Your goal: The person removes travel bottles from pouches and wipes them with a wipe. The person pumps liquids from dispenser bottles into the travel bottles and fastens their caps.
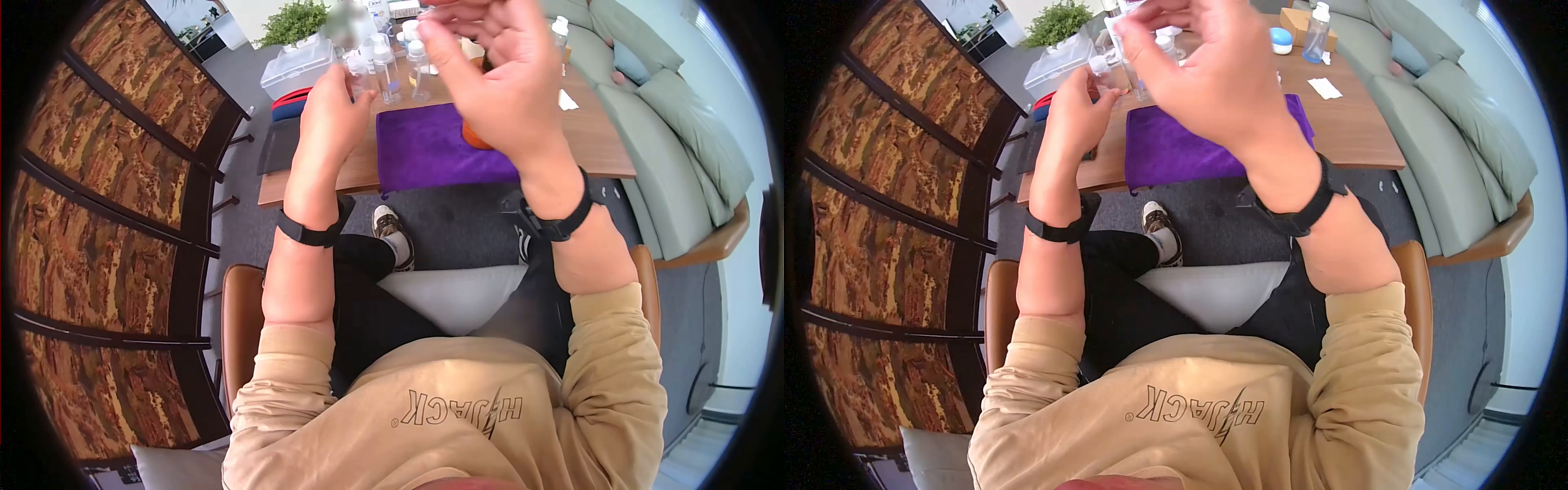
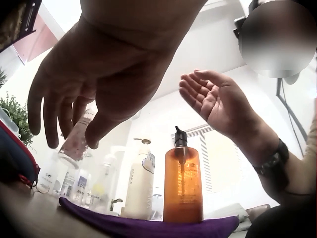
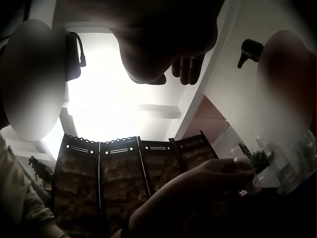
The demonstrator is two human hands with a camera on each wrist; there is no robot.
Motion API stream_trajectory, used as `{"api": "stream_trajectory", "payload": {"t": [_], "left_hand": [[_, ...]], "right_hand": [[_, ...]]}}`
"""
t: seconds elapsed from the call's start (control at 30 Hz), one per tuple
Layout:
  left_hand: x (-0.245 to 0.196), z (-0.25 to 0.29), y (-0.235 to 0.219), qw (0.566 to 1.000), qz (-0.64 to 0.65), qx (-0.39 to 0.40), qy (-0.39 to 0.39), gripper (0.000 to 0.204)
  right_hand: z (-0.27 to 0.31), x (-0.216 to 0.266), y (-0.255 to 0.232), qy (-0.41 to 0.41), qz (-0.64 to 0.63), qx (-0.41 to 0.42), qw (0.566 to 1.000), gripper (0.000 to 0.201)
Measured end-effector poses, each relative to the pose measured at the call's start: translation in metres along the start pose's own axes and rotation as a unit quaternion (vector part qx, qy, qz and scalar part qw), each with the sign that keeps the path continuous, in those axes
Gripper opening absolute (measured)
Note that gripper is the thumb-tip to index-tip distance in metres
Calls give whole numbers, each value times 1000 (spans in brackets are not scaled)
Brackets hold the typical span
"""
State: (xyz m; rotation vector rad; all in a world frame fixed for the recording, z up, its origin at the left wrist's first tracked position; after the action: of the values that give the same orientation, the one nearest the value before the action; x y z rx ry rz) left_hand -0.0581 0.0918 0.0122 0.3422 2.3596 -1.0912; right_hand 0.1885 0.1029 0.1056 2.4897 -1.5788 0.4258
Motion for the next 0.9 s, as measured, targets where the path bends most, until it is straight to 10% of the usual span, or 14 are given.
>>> {"api": "stream_trajectory", "payload": {"t": [0.67, 0.9], "left_hand": [[20, -3, 9, 986, -78, 70, -132, 70], [-24, -34, -25, 991, -122, -39, 29, 78]], "right_hand": [[-20, 30, -89, 54, 35, -55, 996, 44], [-31, 35, -110, 125, 67, -66, 988, 37]]}}
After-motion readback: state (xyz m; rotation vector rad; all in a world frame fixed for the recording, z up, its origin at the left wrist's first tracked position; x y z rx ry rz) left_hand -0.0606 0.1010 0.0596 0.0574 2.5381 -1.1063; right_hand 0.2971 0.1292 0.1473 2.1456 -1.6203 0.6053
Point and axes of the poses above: each hand's wrist, its own z-axis away from the middle knuckle, its own y-axis out of the palm, x = y × z, the point moved 4 cm from there along -z, towards the middle knuckle, and after that the axes turned 6 degrees about -y, right-handed, at the moved point
